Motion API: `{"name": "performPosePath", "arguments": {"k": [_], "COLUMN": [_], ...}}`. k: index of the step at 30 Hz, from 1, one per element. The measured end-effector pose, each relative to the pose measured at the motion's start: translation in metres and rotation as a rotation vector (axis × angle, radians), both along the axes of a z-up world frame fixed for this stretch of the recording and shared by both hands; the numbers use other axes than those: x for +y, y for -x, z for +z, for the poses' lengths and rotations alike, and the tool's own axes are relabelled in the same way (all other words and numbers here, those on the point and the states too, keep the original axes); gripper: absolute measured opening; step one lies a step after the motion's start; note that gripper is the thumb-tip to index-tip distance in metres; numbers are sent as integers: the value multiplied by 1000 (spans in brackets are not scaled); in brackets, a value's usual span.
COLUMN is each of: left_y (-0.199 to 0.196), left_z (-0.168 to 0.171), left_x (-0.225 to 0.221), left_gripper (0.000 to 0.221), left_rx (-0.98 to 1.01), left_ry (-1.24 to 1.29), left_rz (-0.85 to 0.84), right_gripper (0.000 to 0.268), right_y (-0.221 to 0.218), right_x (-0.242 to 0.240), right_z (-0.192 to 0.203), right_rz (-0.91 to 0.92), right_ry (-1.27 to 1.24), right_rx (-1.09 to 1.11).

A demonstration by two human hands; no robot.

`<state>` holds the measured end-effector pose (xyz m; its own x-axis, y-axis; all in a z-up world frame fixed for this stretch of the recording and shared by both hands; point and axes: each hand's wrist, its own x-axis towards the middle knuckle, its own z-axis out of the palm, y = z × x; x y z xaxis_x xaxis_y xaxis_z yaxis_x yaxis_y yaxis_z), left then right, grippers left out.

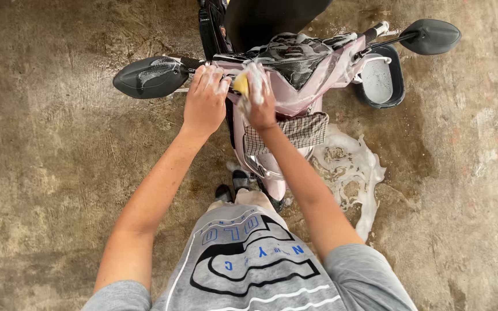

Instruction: The person washes a pink scooter using a spray bottle and a sponge. They spray soapy water onto the scooter's front and handlebars, then scrub the surfaces with a sponge, focusing on the handlebars and mirrors.

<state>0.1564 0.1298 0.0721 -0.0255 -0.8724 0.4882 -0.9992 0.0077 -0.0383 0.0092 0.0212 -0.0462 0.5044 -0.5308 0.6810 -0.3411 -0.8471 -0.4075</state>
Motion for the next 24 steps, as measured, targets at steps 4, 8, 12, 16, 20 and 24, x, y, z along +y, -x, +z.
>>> {"name": "performPosePath", "arguments": {"k": [4, 8, 12, 16, 20, 24], "left_y": [-13, -22, -20, -18, -33, -30], "left_z": [2, -26, -61, -76, -80, -94], "left_x": [3, 25, 38, 43, 41, 49], "left_gripper": [23, 12, 18, 23, 16, 13], "left_rx": [199, 336, 401, 473, 477, 498], "left_ry": [12, 36, -28, 85, 92, -18], "left_rz": [-187, -304, -181, -49, 9, -18], "right_gripper": [73, 68, 54, 48, 49, 32], "right_y": [97, 133, 72, -9, -7, 90], "right_x": [-44, -44, -20, 4, -2, -45], "right_z": [-23, -75, -97, -75, -70, -80], "right_rz": [97, -163, 107, 136, 218, 261], "right_ry": [107, 127, 104, 334, 429, 300], "right_rx": [401, 313, 252, 424, 488, 352]}}
